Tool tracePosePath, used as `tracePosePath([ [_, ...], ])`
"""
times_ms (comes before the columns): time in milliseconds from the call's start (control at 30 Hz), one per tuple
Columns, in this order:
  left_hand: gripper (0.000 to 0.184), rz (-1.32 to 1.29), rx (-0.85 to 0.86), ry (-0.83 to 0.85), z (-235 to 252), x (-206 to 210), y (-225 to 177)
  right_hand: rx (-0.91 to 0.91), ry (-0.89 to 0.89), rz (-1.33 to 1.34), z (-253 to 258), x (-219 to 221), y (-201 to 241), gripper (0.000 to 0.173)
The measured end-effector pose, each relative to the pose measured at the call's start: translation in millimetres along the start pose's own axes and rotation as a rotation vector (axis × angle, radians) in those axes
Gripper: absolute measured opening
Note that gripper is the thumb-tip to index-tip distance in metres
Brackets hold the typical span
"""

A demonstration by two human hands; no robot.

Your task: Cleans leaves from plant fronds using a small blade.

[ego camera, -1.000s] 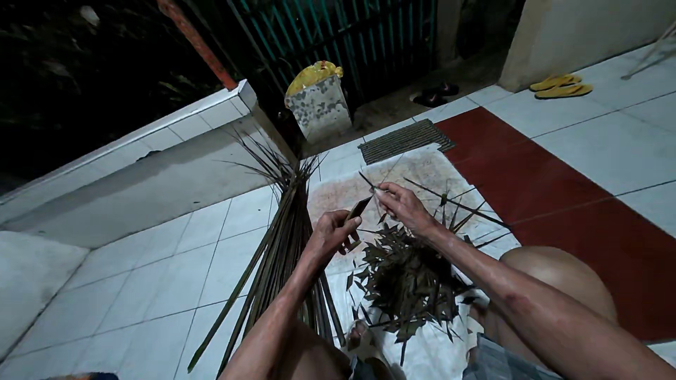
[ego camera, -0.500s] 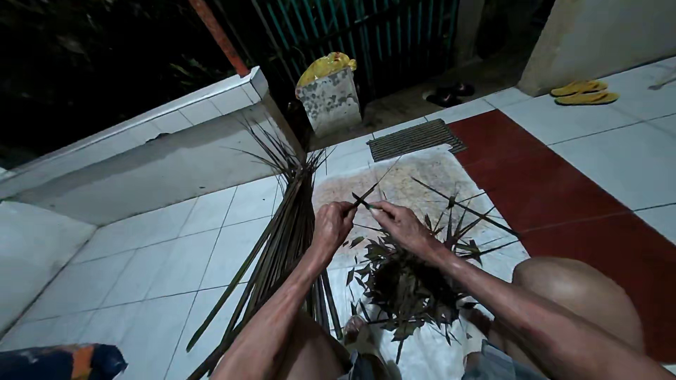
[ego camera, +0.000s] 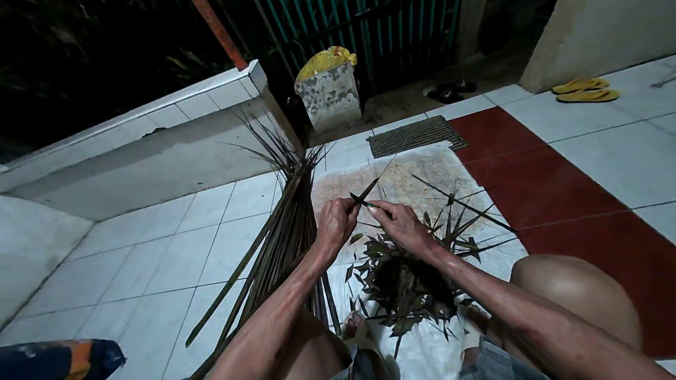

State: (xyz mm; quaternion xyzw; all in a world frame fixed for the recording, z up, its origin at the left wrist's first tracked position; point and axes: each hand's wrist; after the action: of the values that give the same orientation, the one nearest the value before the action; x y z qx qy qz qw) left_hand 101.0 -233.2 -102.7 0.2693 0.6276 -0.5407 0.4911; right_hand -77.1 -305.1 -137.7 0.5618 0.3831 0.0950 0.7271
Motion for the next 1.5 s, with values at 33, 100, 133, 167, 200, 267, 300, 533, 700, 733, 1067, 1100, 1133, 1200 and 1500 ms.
tracePosePath([
  [33,0.032,0.007,0.003,-0.009,0,1,-1,0.016,-0.002,-0.009,0,0,2,0.038],
  [100,0.031,0.035,-0.006,-0.012,0,1,-3,0.034,-0.011,-0.015,1,1,4,0.037],
  [133,0.030,0.049,-0.014,-0.010,-1,1,-4,0.038,-0.016,-0.015,1,2,5,0.037],
  [167,0.029,0.065,-0.020,-0.009,-1,0,-5,0.041,-0.022,-0.017,1,3,6,0.036],
  [200,0.029,0.085,-0.022,-0.012,-1,0,-7,0.047,-0.026,-0.017,1,4,6,0.036],
  [267,0.029,0.123,-0.023,-0.016,-2,0,-10,0.076,-0.029,-0.023,3,5,8,0.037],
  [300,0.028,0.125,-0.022,-0.012,-4,0,-13,0.088,-0.040,-0.026,4,6,7,0.037],
  [533,0.027,0.088,-0.001,0.003,-5,2,-19,0.086,-0.078,-0.026,6,1,-3,0.037],
  [700,0.027,0.092,0.006,0.018,-6,2,-21,0.111,-0.110,-0.086,5,0,-9,0.036],
  [733,0.026,0.092,0.005,0.024,-7,2,-21,0.112,-0.117,-0.092,6,-1,-10,0.036],
  [1067,0.029,0.048,0.012,0.041,-10,-2,-17,0.093,-0.183,-0.155,7,0,-20,0.036],
  [1100,0.029,0.043,0.013,0.045,-11,-3,-16,0.093,-0.188,-0.151,7,0,-22,0.036],
  [1133,0.028,0.037,0.013,0.052,-11,-3,-16,0.090,-0.193,-0.144,9,-2,-25,0.035],
  [1200,0.028,0.033,0.009,0.063,-13,-5,-15,0.088,-0.215,-0.145,11,-5,-31,0.034],
  [1500,0.025,0.189,-0.005,0.056,-22,-14,-17,0.085,-0.227,-0.091,13,-26,-30,0.036],
])
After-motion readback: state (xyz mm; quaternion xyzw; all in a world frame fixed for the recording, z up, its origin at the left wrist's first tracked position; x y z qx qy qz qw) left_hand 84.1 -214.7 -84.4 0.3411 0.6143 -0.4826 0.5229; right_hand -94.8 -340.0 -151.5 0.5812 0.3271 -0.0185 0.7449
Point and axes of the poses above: each hand's wrist, its own z-axis towards the middle knuckle, its own x-axis out of the palm, y = z × x, and after that the axes turned 1 degree about -x, right-handed
